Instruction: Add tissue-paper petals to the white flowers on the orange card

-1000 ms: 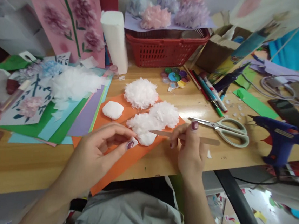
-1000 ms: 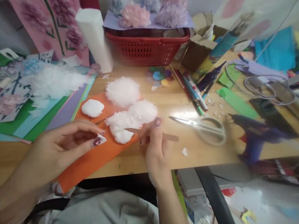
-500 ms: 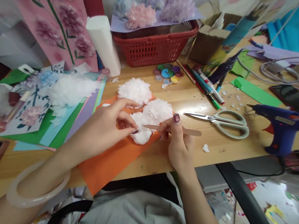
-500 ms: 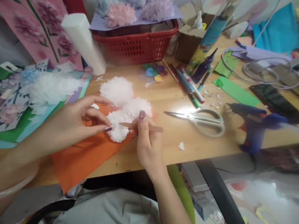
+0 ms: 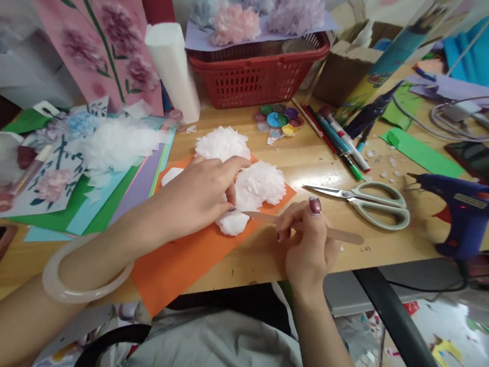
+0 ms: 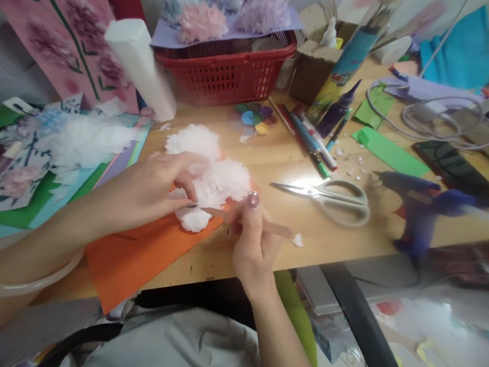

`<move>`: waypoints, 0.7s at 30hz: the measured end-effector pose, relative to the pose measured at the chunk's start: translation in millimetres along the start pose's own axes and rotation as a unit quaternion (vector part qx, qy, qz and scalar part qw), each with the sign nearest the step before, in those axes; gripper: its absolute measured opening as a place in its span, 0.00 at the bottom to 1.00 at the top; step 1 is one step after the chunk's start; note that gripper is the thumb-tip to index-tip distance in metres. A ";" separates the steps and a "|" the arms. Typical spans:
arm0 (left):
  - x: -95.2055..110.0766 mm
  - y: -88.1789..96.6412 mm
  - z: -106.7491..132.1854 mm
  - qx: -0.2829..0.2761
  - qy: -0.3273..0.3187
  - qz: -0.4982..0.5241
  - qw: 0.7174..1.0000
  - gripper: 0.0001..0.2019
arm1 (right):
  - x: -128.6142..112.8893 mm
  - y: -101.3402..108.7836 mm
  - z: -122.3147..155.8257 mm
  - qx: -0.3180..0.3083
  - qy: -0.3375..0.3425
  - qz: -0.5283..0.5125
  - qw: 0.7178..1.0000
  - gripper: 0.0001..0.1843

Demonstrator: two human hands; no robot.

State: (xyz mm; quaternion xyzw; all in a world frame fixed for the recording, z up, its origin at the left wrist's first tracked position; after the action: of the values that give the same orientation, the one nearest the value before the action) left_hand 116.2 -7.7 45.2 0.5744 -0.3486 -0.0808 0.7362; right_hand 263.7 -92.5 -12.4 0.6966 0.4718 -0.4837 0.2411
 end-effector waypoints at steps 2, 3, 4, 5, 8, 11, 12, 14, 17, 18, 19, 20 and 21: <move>0.7 -0.4 -1.9 0.001 -0.009 -0.016 1.000 0.26 | -1.5 -1.8 1.4 -0.019 0.009 -0.011 1.000 0.29; 1.1 -0.5 -2.5 0.002 -0.014 -0.019 1.000 0.26 | -1.3 -3.3 2.2 -0.033 0.008 -0.010 0.999 0.29; 1.4 -0.7 -2.9 0.002 -0.017 -0.022 1.000 0.26 | -0.5 -4.7 2.8 -0.047 0.004 -0.006 0.999 0.29; 1.6 -1.2 -3.2 -0.001 -0.018 -0.025 1.000 0.26 | 0.6 -5.9 3.4 -0.060 -0.001 0.000 0.998 0.29; 2.2 -2.2 -3.3 -0.011 -0.021 -0.039 0.999 0.26 | 4.5 -7.4 4.4 -0.082 -0.011 0.022 0.996 0.28; 1.3 0.9 -1.5 -0.001 -0.035 -0.050 0.998 0.22 | 7.3 -8.6 4.4 -0.101 -0.010 0.045 0.994 0.28; 0.0 3.7 0.1 0.010 -0.040 -0.052 0.998 0.21 | 8.0 -9.2 4.3 -0.107 -0.010 0.053 0.993 0.28; -4.6 12.4 5.6 0.043 -0.041 -0.051 0.997 0.18 | 9.1 -10.2 3.8 -0.114 -0.012 0.064 0.991 0.28; -15.1 29.3 20.8 0.096 -0.025 -0.057 0.993 0.16 | 10.4 -11.4 3.1 -0.116 -0.025 0.062 0.991 0.28; -19.0 34.6 27.7 0.110 -0.018 -0.062 0.992 0.16 | 10.0 -11.2 2.8 -0.109 -0.026 0.055 0.992 0.28; -23.6 38.9 35.1 0.120 -0.006 -0.069 0.990 0.15 | 9.1 -10.3 2.2 -0.095 -0.026 0.047 0.994 0.28; -28.8 42.4 43.1 0.129 0.009 -0.078 0.989 0.15 | 7.4 -9.0 1.6 -0.075 -0.023 0.040 0.996 0.28; -34.6 45.1 51.5 0.137 0.026 -0.088 0.986 0.15 | 5.3 -7.3 1.1 -0.052 -0.019 0.032 0.998 0.29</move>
State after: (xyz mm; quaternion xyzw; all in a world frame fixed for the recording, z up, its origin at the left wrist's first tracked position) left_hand 46.5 -15.6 76.3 0.7001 -0.2854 -0.0817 0.6495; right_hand 257.1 -87.9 -16.8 0.6888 0.4691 -0.4635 0.3010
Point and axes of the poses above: each hand's wrist, its own z-axis away from the middle knuckle, its own y-axis out of the back of the hand, x = y × z, the point moved 5 cm from there along -z, towards the middle knuckle, and after that the axes turned 7 degrees about y, right-handed, at the moved point
